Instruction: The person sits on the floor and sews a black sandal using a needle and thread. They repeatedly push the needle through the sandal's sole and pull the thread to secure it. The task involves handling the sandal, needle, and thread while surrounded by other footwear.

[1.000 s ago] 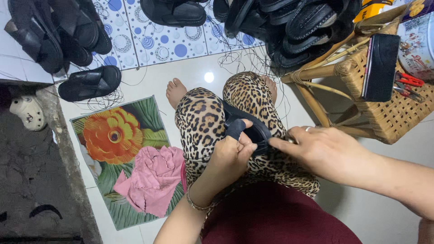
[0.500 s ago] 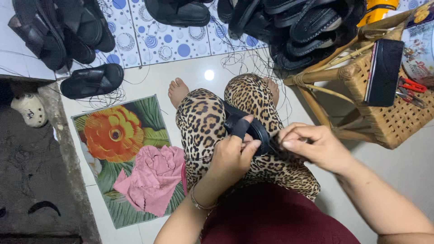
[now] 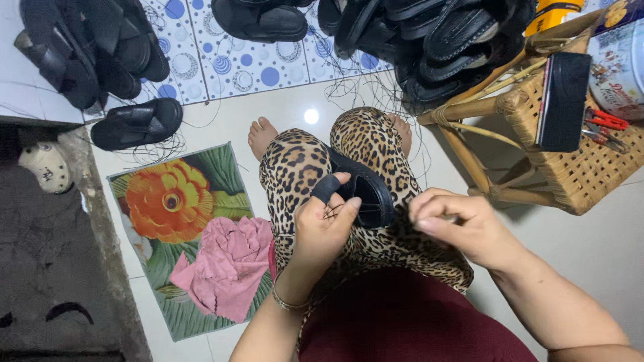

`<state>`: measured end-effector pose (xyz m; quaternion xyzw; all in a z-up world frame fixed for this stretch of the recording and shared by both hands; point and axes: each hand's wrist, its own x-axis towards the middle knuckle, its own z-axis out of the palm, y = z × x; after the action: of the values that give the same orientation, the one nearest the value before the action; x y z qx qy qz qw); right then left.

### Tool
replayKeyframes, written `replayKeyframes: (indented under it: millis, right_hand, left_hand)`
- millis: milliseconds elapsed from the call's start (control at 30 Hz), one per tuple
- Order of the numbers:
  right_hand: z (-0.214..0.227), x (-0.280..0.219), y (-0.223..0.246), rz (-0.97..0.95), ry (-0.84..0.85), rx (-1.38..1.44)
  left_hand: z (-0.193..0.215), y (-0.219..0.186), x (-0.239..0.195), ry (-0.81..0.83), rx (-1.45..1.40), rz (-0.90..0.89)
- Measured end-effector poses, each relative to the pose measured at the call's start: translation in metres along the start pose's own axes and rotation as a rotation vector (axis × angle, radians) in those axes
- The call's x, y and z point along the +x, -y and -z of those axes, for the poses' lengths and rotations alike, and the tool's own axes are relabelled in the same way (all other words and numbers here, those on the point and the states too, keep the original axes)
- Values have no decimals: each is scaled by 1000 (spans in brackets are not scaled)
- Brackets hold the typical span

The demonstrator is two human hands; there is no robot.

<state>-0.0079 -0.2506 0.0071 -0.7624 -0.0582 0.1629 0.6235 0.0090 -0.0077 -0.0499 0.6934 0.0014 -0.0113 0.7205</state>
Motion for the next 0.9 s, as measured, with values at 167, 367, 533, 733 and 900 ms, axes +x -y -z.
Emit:
replayKeyframes:
  millis: [167, 367, 533, 733, 900]
  right_hand:
    - [5, -1, 11, 103, -15, 497]
    - [-4, 3, 6, -45, -28, -232]
    - [-8, 11, -8, -90, -74, -36]
    - [-12, 12, -14, -164, -116, 199]
    - [-16, 14, -18, -187, -105, 214]
  left_hand:
    - [8, -9, -3, -74, 92, -50]
    - [6, -27, 6, 69, 401, -139]
    - [-7, -10, 5, 177, 407, -199]
    - [-8, 0, 5, 228, 405, -130]
    - [-15, -3, 4, 253, 490, -221]
